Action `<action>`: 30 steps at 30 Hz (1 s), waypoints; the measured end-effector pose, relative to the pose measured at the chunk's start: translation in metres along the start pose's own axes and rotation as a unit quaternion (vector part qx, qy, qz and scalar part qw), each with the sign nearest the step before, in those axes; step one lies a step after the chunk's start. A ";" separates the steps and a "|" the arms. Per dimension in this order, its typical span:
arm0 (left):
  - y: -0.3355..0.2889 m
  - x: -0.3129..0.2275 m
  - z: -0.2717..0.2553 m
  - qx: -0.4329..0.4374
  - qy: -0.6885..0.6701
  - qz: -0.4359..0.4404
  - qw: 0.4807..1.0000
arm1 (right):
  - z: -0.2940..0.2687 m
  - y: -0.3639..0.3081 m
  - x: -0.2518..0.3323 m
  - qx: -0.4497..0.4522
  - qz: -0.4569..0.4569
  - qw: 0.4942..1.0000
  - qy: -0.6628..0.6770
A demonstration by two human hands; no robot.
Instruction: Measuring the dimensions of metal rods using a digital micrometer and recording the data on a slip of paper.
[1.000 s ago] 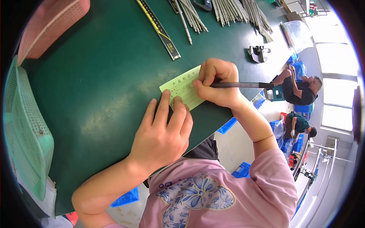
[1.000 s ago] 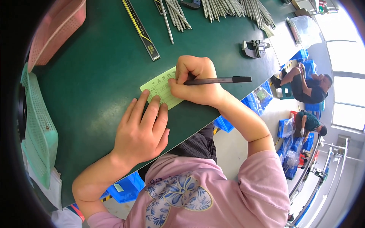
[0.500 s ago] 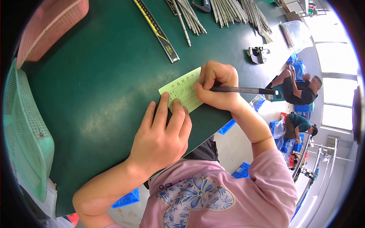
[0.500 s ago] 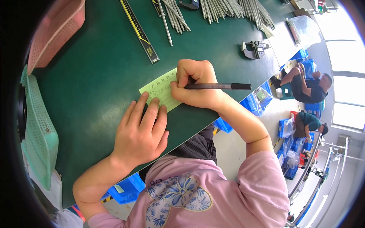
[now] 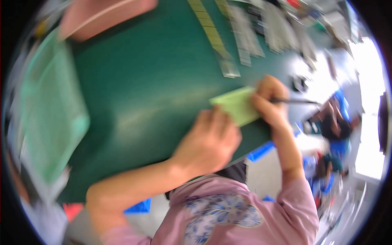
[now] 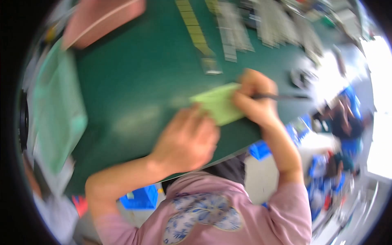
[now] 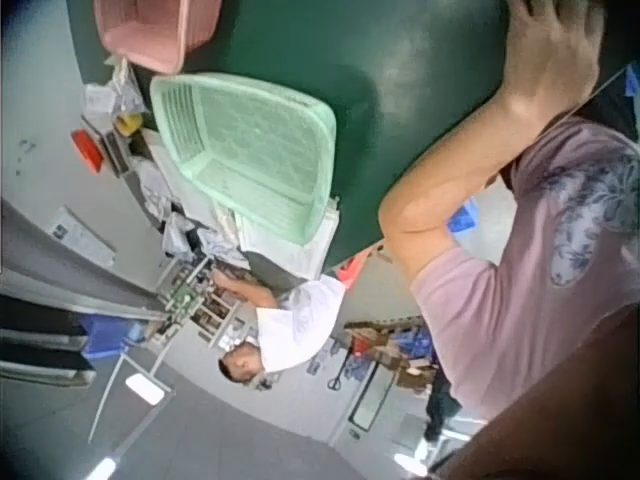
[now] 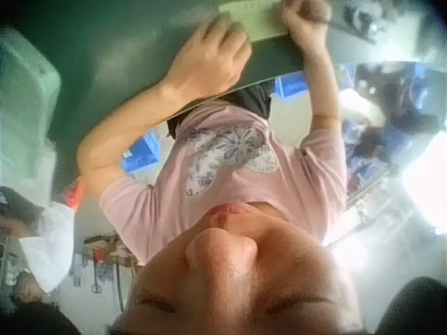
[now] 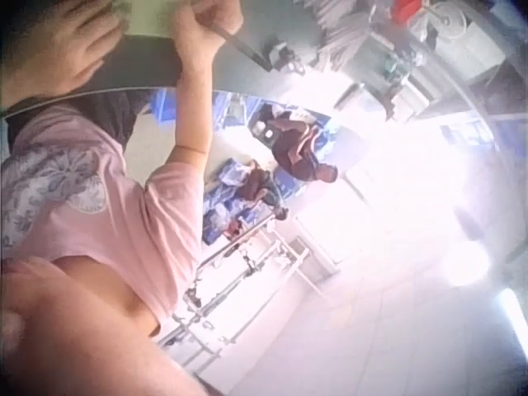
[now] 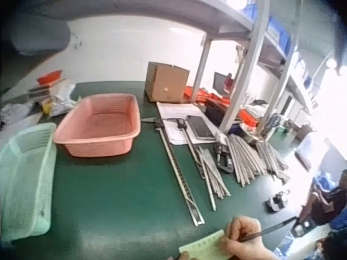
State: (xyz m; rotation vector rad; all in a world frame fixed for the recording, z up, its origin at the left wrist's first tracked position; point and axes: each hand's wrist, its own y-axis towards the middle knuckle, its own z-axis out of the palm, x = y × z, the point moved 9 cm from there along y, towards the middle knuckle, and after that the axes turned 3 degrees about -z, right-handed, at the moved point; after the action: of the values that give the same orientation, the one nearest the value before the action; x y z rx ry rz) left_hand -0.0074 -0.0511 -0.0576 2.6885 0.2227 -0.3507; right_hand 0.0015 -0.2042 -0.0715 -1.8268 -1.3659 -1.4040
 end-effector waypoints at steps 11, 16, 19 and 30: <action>-0.003 -0.015 0.010 -0.024 0.062 0.009 0.998 | -0.004 -0.008 -0.022 0.032 0.011 0.999 0.031; 0.004 -0.017 0.016 -0.011 0.050 0.025 0.998 | -0.009 0.000 -0.024 0.015 0.034 0.997 0.071; 0.008 -0.018 0.016 -0.030 0.046 0.017 0.998 | -0.016 0.004 -0.024 0.002 0.044 0.998 0.048; 0.012 -0.015 0.020 0.012 0.099 -0.005 0.995 | -0.002 0.020 -0.011 -0.029 0.051 0.997 0.042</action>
State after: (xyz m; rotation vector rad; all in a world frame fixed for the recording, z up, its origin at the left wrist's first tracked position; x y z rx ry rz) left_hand -0.0237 -0.0723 -0.0661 2.7461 0.2920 -0.0891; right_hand 0.0185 -0.2180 -0.0769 -1.8258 -1.1847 -1.4629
